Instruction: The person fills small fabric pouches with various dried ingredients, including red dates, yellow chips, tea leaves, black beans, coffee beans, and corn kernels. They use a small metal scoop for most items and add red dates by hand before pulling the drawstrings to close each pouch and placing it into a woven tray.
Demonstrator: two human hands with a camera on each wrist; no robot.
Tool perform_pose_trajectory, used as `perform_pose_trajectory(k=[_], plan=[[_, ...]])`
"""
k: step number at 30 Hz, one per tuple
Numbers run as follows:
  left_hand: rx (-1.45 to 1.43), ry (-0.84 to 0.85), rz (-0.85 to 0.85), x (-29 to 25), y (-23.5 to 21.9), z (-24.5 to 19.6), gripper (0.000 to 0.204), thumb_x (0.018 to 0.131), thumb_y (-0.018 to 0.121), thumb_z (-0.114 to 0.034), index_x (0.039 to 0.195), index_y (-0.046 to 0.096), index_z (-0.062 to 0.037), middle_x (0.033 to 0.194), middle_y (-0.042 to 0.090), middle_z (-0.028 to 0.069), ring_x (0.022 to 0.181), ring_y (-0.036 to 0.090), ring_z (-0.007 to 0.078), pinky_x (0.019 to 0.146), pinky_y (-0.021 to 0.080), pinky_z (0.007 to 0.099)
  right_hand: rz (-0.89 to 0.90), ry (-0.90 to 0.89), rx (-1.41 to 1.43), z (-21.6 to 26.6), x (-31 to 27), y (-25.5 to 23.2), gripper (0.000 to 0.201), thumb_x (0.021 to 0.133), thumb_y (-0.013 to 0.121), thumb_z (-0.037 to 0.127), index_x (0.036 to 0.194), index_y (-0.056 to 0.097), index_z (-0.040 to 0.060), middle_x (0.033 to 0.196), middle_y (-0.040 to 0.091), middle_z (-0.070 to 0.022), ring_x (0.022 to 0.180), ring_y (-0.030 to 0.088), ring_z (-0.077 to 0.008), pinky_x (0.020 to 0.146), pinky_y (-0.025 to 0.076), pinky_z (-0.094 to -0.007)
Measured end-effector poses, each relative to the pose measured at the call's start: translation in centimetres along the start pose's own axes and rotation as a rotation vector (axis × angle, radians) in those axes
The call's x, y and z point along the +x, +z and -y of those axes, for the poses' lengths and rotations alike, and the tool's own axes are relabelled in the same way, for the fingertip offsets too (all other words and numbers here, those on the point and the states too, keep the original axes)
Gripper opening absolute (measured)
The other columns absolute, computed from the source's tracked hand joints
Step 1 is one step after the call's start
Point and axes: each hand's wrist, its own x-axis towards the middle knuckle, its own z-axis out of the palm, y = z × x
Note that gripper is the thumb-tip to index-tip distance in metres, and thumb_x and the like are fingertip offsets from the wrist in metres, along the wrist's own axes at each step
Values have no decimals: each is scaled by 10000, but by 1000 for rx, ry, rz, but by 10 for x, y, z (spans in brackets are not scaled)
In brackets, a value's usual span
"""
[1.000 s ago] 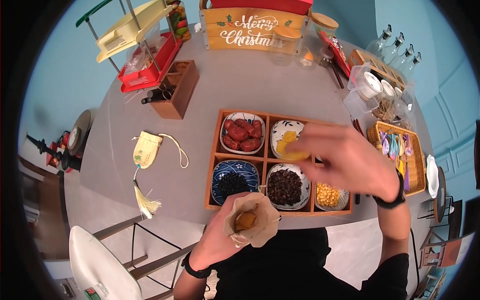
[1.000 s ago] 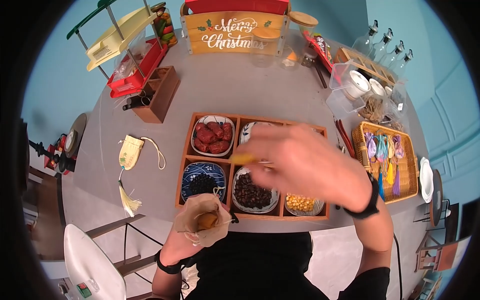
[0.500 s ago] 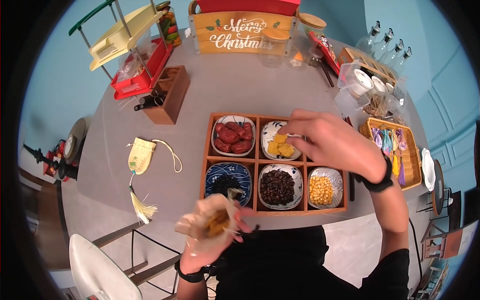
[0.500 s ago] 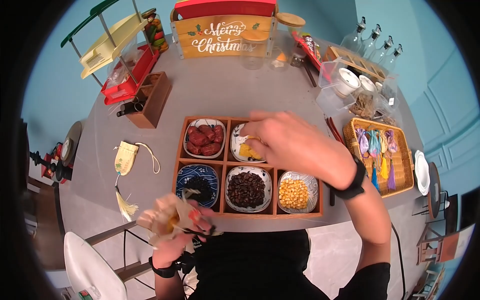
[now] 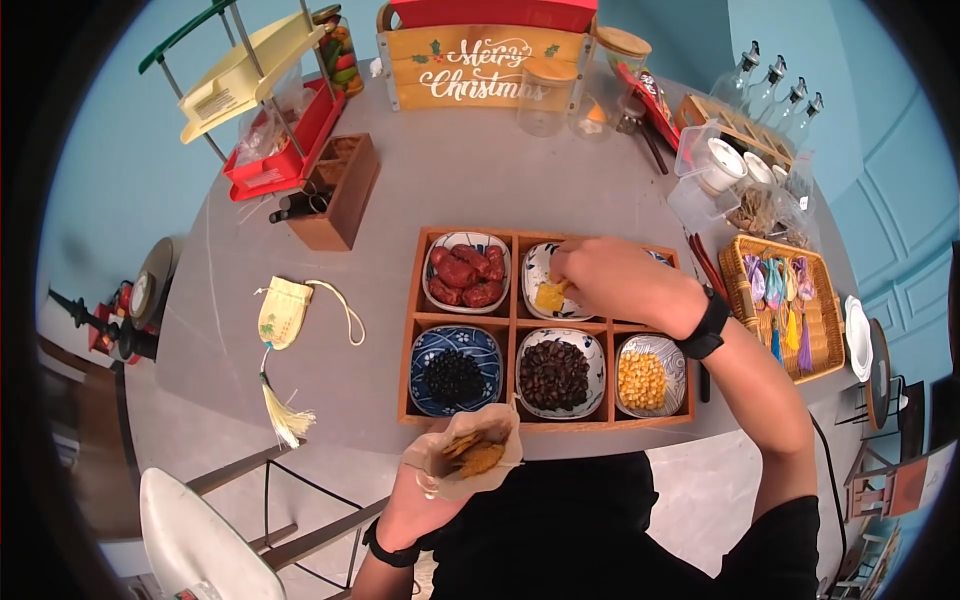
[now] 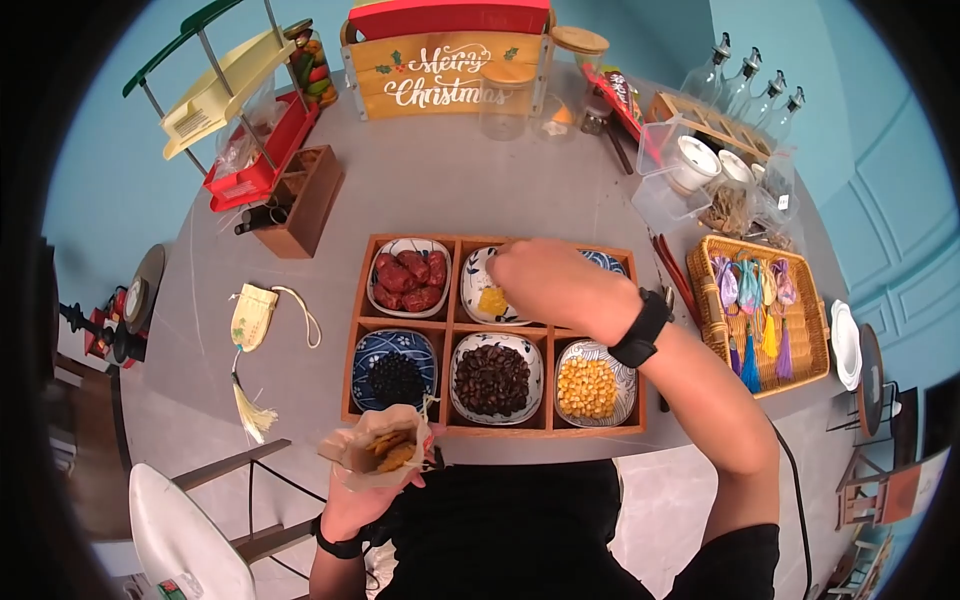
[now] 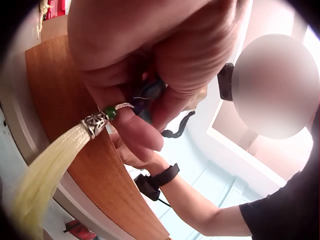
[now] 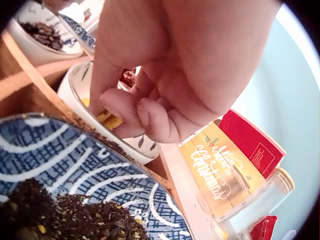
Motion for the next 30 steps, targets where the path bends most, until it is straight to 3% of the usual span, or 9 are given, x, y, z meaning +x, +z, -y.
perform_pose_trajectory(k=[1, 3, 8, 10, 13, 15, 16, 23, 30], plan=[[-75, -51, -31, -1, 0, 2, 437, 820, 654, 91, 1216, 495, -4, 1145, 633, 175, 985, 658, 211, 730, 579, 285, 4, -5, 4, 1, -3, -2, 169, 773, 644, 63, 927, 639, -6, 923, 656, -156, 894, 627, -358, 789, 495, -445], [495, 234, 54, 2, -6, 8, 430, 808, 700, 47, 1198, 529, -10, 1132, 643, 133, 1008, 651, 189, 837, 546, 300, -2, 71, 110, 6, -10, -18, 167, 792, 648, 73, 944, 648, 4, 940, 661, -156, 889, 630, -360, 793, 490, -437], [532, 253, 1, 6, 2, 4, 521, 764, 775, -5, 1224, 532, -10, 1096, 647, 84, 1027, 641, 164, 885, 519, 306, -237, -100, 410, 67, -49, -91, 155, 794, 670, 72, 921, 629, -5, 848, 624, -143, 762, 637, -335, 673, 503, -400], [311, 64, 23, 9, 1, 7, 518, 752, 792, -18, 1200, 532, -10, 1071, 645, 80, 970, 654, 154, 788, 551, 295, -232, -117, 490, 87, -63, -99, 165, 784, 678, 74, 921, 621, 0, 844, 604, -129, 752, 639, -312, 656, 502, -378], [367, 212, 60, 11, 10, -1, 465, 765, 768, 9, 1164, 530, -1, 1009, 645, 82, 858, 669, 149, 660, 563, 270, -275, -377, 436, 107, -64, -90, 218, 743, 702, 68, 937, 619, 15, 853, 571, -104, 746, 633, -271, 617, 501, -345], [332, 180, 106, 10, 10, 1, 508, 777, 764, 3, 1223, 520, -15, 1117, 615, 77, 987, 632, 156, 813, 516, 291, -113, -477, 369, 110, -57, -74, 300, 703, 721, 56, 984, 622, 24, 860, 541, -87, 730, 616, -253, 594, 506, -351], [290, 145, 147, 9, 9, 3, 552, 790, 760, -2, 1281, 509, -30, 1225, 586, 73, 1115, 594, 162, 967, 470, 311, -116, -473, 368, 110, -59, -72, 300, 703, 721, 56, 984, 622, 24, 860, 541, -87, 730, 616, -253, 594, 506, -351], [17, -76, 180, 11, 17, -13, 502, 812, 725, 21, 1268, 518, -6, 1193, 587, 73, 1053, 600, 152, 910, 507, 318, -294, -411, 406, 98, -69, -74, 252, 704, 721, 45, 945, 649, 23, 891, 557, -68, 760, 612, -246, 631, 521, -351], [53, 123, 167, 15, 22, -5, 516, 829, 684, 60, 1300, 477, 19, 1247, 558, 86, 1055, 605, 158, 876, 537, 298, -210, -275, 558, 100, -86, -71, 247, 767, 687, 34, 1014, 692, 32, 1070, 598, -133, 801, 618, -245, 718, 525, -340]])
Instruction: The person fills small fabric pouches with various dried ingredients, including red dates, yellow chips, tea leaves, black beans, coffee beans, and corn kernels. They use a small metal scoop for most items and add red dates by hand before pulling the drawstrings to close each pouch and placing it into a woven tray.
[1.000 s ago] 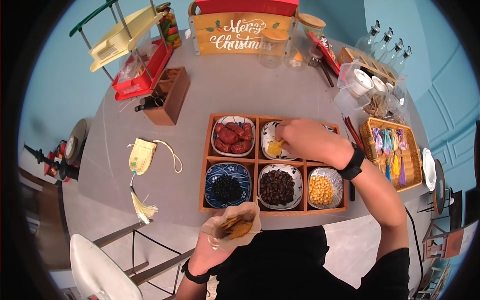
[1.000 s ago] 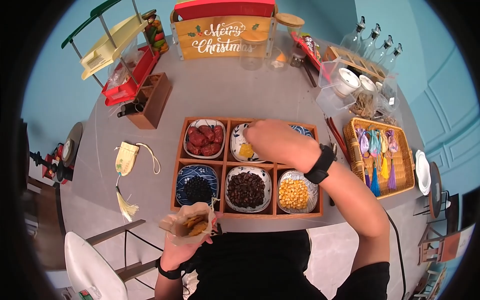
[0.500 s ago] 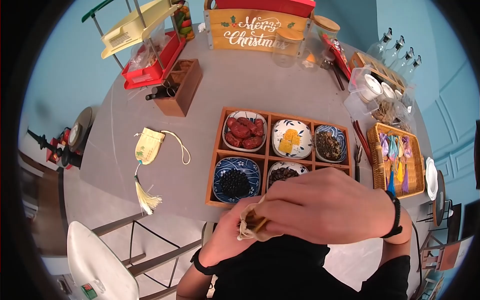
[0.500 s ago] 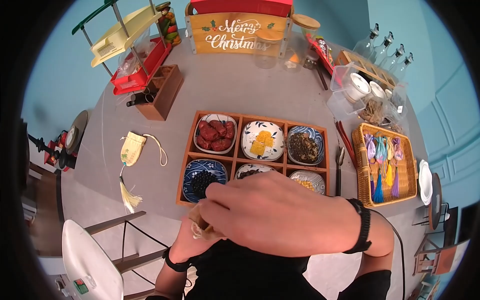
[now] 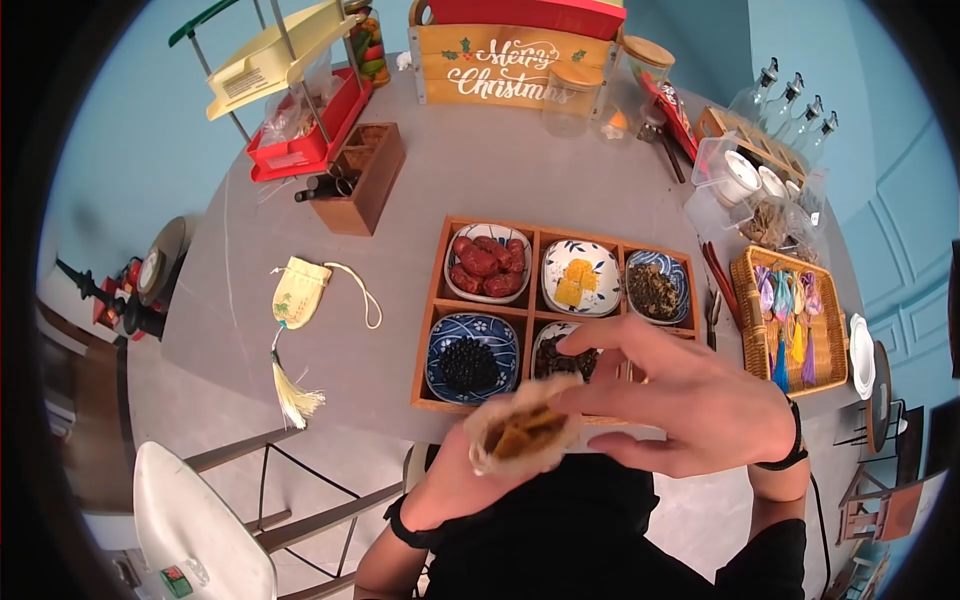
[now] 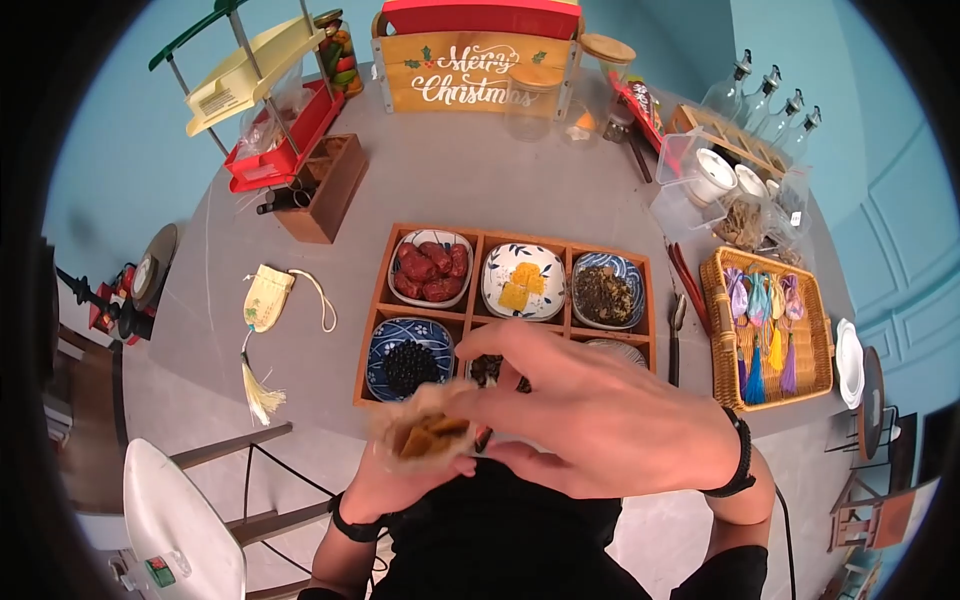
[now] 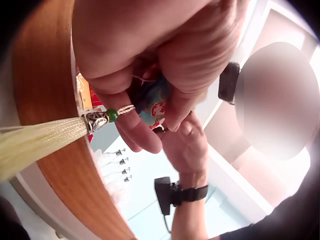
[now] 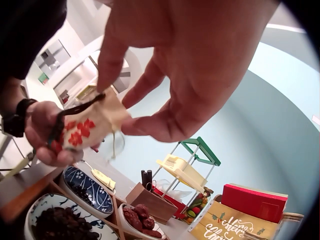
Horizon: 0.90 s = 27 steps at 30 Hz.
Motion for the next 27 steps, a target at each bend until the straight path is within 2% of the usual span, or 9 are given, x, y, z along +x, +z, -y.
perform_pose_trajectory(k=[3, 6, 10, 12, 13, 16, 19, 22, 27], plan=[[198, -31, 112, 0, 1, 6, 525, 836, 686, 48, 1306, 456, 17, 1276, 547, 96, 1101, 591, 163, 928, 513, 307, 24, 10, -42, -8, -5, 6, 237, 764, 703, 46, 1001, 686, 47, 1018, 609, -109, 832, 616, -255, 758, 520, -348], [92, 94, 62, 6, 6, 7, 497, 846, 702, 13, 1285, 470, 4, 1277, 558, 86, 1109, 583, 145, 964, 466, 300, -26, -47, -141, -24, -16, 16, 196, 782, 702, 72, 969, 647, 48, 897, 558, -98, 802, 602, -281, 698, 496, -387], [97, 88, -8, 13, 19, 1, 483, 834, 725, -10, 1260, 497, -5, 1253, 576, 86, 1092, 594, 150, 951, 470, 300, -136, 49, -170, -24, -26, 19, 179, 791, 700, 86, 959, 649, 55, 851, 555, -93, 796, 601, -283, 677, 487, -391], [158, -9, 20, 11, 15, 3, 499, 815, 755, -34, 1252, 516, -9, 1228, 594, 86, 1076, 604, 148, 938, 480, 296, -140, 71, -36, -22, -36, 16, 187, 797, 701, 96, 974, 654, 61, 835, 551, -89, 793, 604, -285, 687, 491, -389], [158, 53, 10, 13, 17, 4, 513, 804, 769, -45, 1256, 527, -10, 1208, 607, 82, 1068, 609, 143, 928, 487, 291, -145, 76, -37, -21, -39, 14, 187, 797, 701, 96, 974, 654, 61, 835, 551, -89, 793, 604, -285, 687, 491, -389], [251, 50, 98, 12, 18, 0, 542, 802, 769, -40, 1280, 515, -10, 1194, 613, 78, 1073, 607, 141, 926, 491, 287, -132, 94, 82, -21, -47, 12, 221, 798, 707, 102, 1009, 654, 62, 884, 551, -93, 816, 603, -295, 698, 494, -389], [252, 32, 94, 13, 22, 6, 557, 797, 770, -31, 1288, 508, -9, 1185, 613, 75, 1078, 601, 132, 917, 495, 281, 44, 89, 8, -23, -54, 12, 260, 800, 703, 104, 1051, 653, 63, 1016, 524, -106, 876, 587, -310, 726, 495, -394], [191, 15, 84, 13, 24, 6, 557, 805, 764, -32, 1294, 497, -2, 1173, 615, 72, 1061, 600, 121, 910, 496, 276, -47, 106, 23, -18, -57, 8, 261, 806, 697, 110, 1061, 656, 72, 1019, 518, -103, 911, 576, -307, 762, 487, -397], [292, 43, 108, 13, 26, 7, 538, 825, 746, -27, 1296, 487, 10, 1148, 622, 67, 1029, 605, 118, 896, 499, 269, -11, 77, -54, -22, -62, 12, 308, 792, 709, 109, 1095, 655, 93, 1031, 512, -104, 972, 552, -305, 811, 468, -397]])
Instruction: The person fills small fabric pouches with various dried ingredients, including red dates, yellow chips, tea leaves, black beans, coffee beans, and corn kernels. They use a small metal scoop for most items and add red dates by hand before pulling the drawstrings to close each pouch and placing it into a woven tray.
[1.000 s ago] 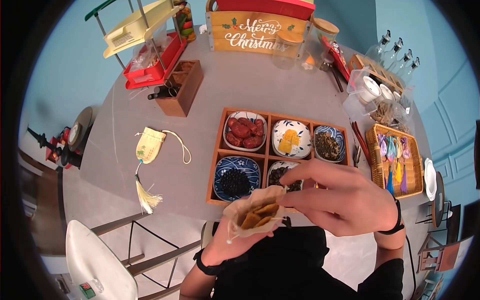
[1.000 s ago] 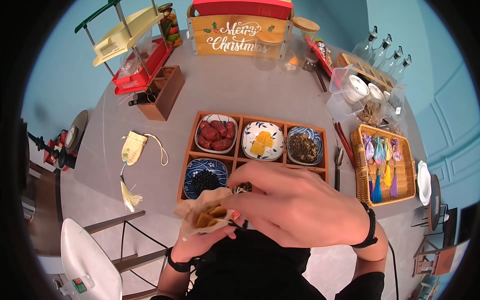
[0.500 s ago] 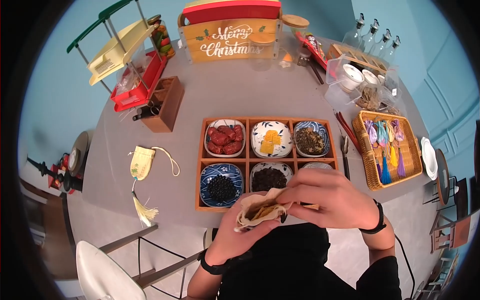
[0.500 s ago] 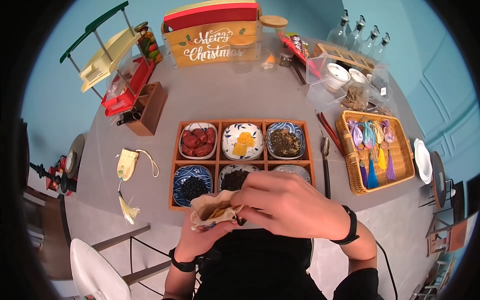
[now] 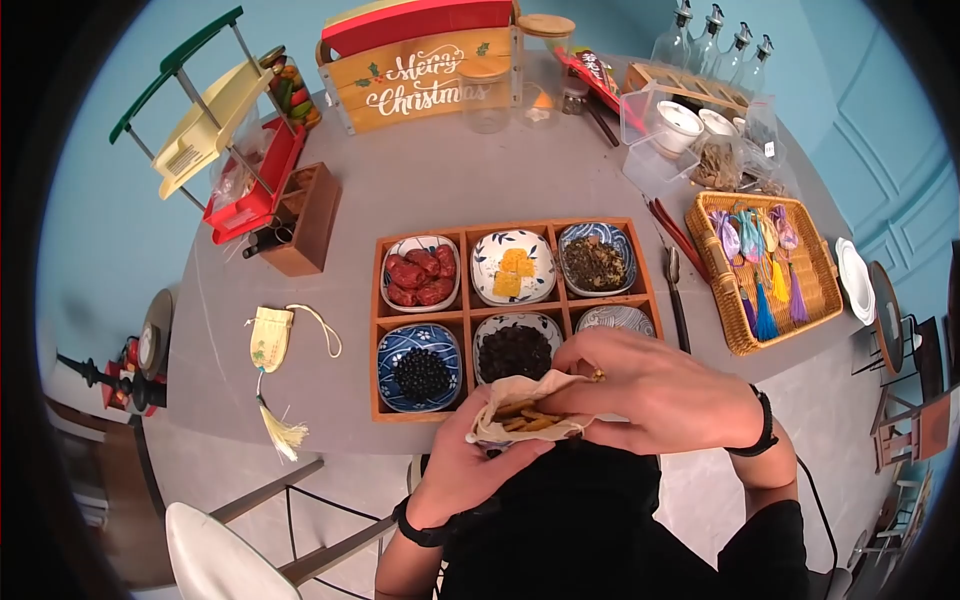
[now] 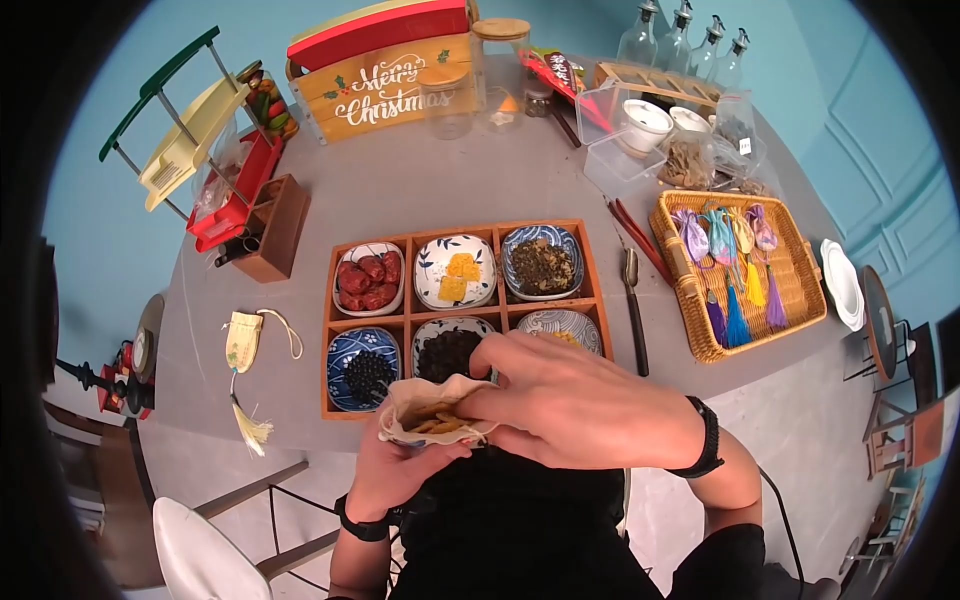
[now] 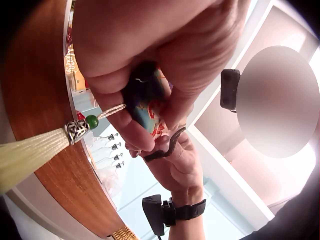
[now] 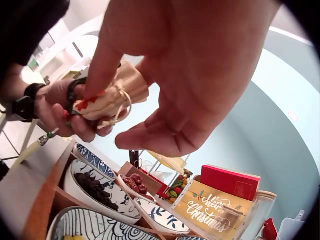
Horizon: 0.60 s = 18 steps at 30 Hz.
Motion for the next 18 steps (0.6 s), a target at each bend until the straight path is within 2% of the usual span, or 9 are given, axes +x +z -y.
perform_pose_trajectory(k=[2, 5, 7, 8, 11, 13, 15, 16, 18], plan=[[-206, -59, -40, 1, 2, -2, 500, 828, 742, -26, 1269, 509, 8, 1128, 625, 64, 1024, 603, 119, 887, 499, 266, -14, 16, 14, 1, 1, -1, 319, 787, 714, 112, 1100, 655, 101, 1028, 510, -105, 986, 546, -304, 824, 463, -396], [-62, -5, -28, 4, 4, -6, 440, 831, 736, -20, 1220, 534, 8, 1146, 633, 76, 1003, 621, 122, 871, 509, 263, -7, -44, -31, 2, -3, 0, 320, 778, 723, 107, 1089, 653, 76, 1093, 513, -109, 987, 545, -302, 830, 463, -400], [-201, 8, -70, 5, 5, 3, 409, 831, 731, -9, 1194, 543, 10, 1155, 639, 87, 994, 632, 129, 862, 517, 266, -182, 1, -31, 5, -5, -5, 306, 786, 725, 98, 1078, 651, 39, 1061, 558, -121, 969, 563, -293, 784, 470, -412], [-341, 24, -122, 5, 5, 7, 378, 831, 725, 2, 1168, 553, 11, 1164, 645, 99, 986, 642, 136, 853, 525, 269, -181, 0, -34, 1, -8, -8, 306, 786, 725, 98, 1078, 651, 39, 1061, 558, -121, 969, 563, -293, 784, 470, -412], [-350, -51, -164, 5, -3, 8, 341, 831, 698, 50, 1142, 561, 16, 1169, 653, 127, 984, 658, 158, 847, 541, 284, -365, -136, -8, -23, -28, -11, 299, 810, 718, 80, 1087, 626, 13, 957, 603, -125, 870, 599, -273, 765, 480, -395], [-427, -50, -159, 6, -1, 7, 348, 835, 668, 82, 1162, 567, 21, 1151, 658, 142, 1005, 658, 180, 851, 551, 305, -473, 190, -29, -32, -48, 10, 198, 804, 729, 37, 978, 641, 3, 850, 615, -109, 777, 618, -230, 753, 489, -348], [-598, -90, -204, 10, 0, 5, 376, 850, 628, 100, 1211, 546, 31, 1178, 641, 159, 1034, 654, 211, 863, 553, 320, -573, 567, 262, -9, -35, 20, 137, 808, 703, -21, 922, 631, 3, 881, 623, -93, 732, 614, -194, 768, 487, -311], [-495, -58, -172, 10, -1, 5, 445, 869, 603, 25, 1296, 478, -2, 1252, 585, 210, 1096, 611, 431, 928, 520, 530, -623, 420, 258, -16, -36, 27, 168, 815, 679, -41, 970, 634, 7, 883, 625, -90, 750, 616, -173, 717, 489, -298], [-531, -49, -192, 10, -1, 8, 434, 875, 601, 17, 1292, 480, -4, 1257, 582, 206, 1085, 616, 427, 922, 523, 530, -648, 182, 164, -25, -38, 35, 279, 827, 645, -63, 1093, 619, 21, 888, 628, -91, 775, 620, -153, 660, 496, -289]])
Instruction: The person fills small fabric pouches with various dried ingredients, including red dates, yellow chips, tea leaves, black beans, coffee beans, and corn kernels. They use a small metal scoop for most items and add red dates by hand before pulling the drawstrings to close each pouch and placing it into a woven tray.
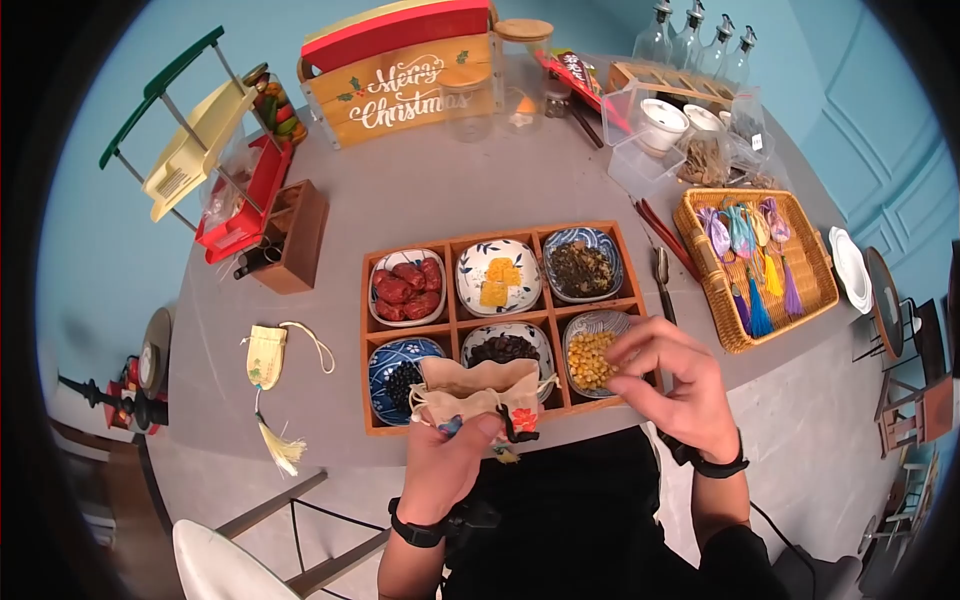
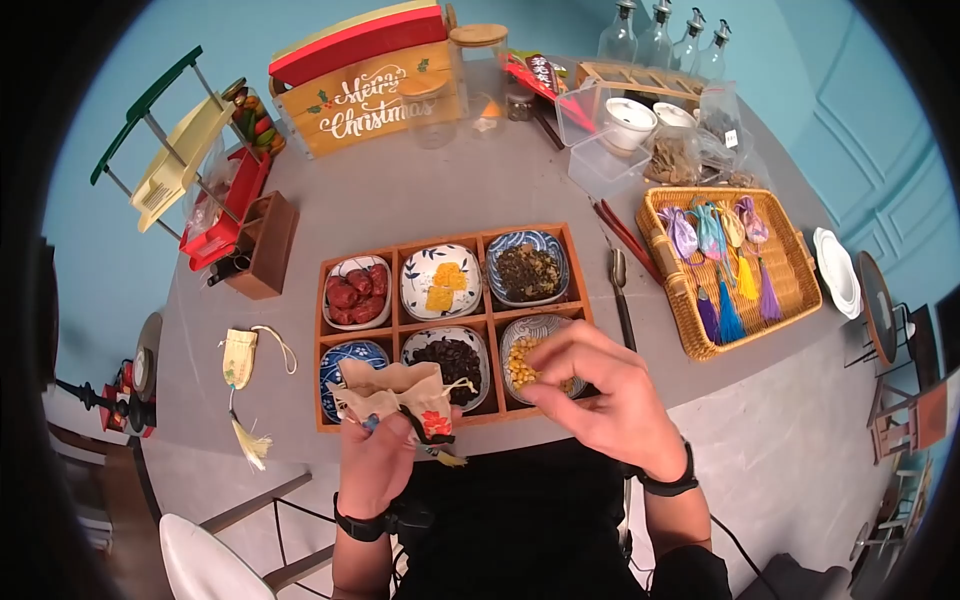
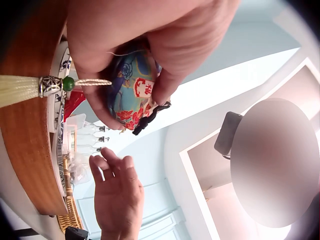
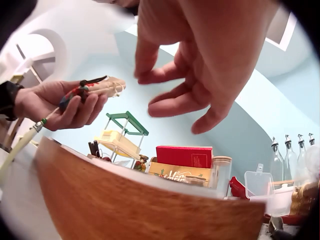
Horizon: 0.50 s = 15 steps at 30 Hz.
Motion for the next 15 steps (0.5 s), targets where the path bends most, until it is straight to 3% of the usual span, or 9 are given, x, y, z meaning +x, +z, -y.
perform_pose_trajectory(k=[1, 3, 5, 6, 7, 8, 11, 13, 15], plan=[[-40, 13, -17, -1, -1, 3, 424, 881, 599, 10, 1288, 482, -7, 1263, 579, 202, 1074, 622, 424, 916, 526, 529, 21, -114, -54, -2, -2, 0, 350, 833, 635, -63, 1169, 602, 30, 890, 630, -94, 781, 621, -154, 653, 501, -292], [-36, -12, -28, -1, -8, 9, 411, 885, 593, 8, 1280, 481, -8, 1272, 575, 197, 1077, 623, 405, 913, 529, 523, -80, 316, 206, 16, -5, 11, 425, 810, 659, -76, 1216, 589, 26, 936, 640, -103, 806, 627, -159, 708, 515, -295], [-22, -18, -59, -1, -9, 9, 399, 890, 587, 7, 1273, 480, -9, 1282, 571, 191, 1081, 624, 387, 909, 532, 518, 4, 363, 232, 13, -6, 9, 496, 799, 665, -89, 1268, 552, 27, 996, 640, -105, 824, 630, -171, 767, 519, -307], [-79, 22, -69, -1, -6, 7, 360, 891, 585, 40, 1242, 516, 1, 1201, 610, 151, 1056, 636, 294, 901, 530, 425, 19, 192, 149, 2, -9, 7, 437, 797, 667, -95, 1208, 578, 22, 979, 636, -101, 826, 628, -164, 738, 523, -298], [-139, 60, -74, -1, -6, 4, 327, 892, 582, 73, 1211, 552, 11, 1121, 649, 112, 1032, 647, 201, 894, 529, 331, -150, 236, 273, 0, -13, 18, 290, 789, 684, -91, 1049, 605, 10, 892, 624, -84, 790, 620, -159, 690, 517, -293], [-141, 78, -97, -3, -10, 5, 290, 895, 589, 59, 1178, 569, 0, 1100, 656, 104, 1010, 648, 177, 888, 524, 325, -326, 256, 398, 0, -15, 29, 155, 782, 700, -87, 890, 631, -2, 805, 611, -67, 754, 612, -153, 642, 511, -287], [-130, -34, -100, -7, -12, -3, 281, 884, 577, 76, 1152, 576, -5, 1117, 650, 110, 1038, 644, 195, 915, 517, 341, -148, 193, 140, -3, -13, 21, 174, 781, 723, -70, 720, 574, -3, 706, 575, -42, 696, 585, -133, 608, 476, -274], [-183, -50, -64, -8, -8, -4, 294, 847, 582, 92, 1122, 591, -13, 1169, 626, 135, 1062, 641, 215, 942, 508, 353, -136, 296, 176, 0, -22, 28, 141, 828, 689, -49, 745, 587, 2, 731, 577, -36, 711, 572, -104, 605, 452, -257], [-187, 152, 339, -1, -1, -7, 270, 804, 596, 95, 1047, 605, -22, 1229, 591, 184, 1178, 577, 266, 970, 497, 384, -51, 283, 362, 6, -24, 38, 91, 847, 658, -53, 840, 596, 14, 784, 586, -36, 737, 583, -106, 659, 462, -254]])
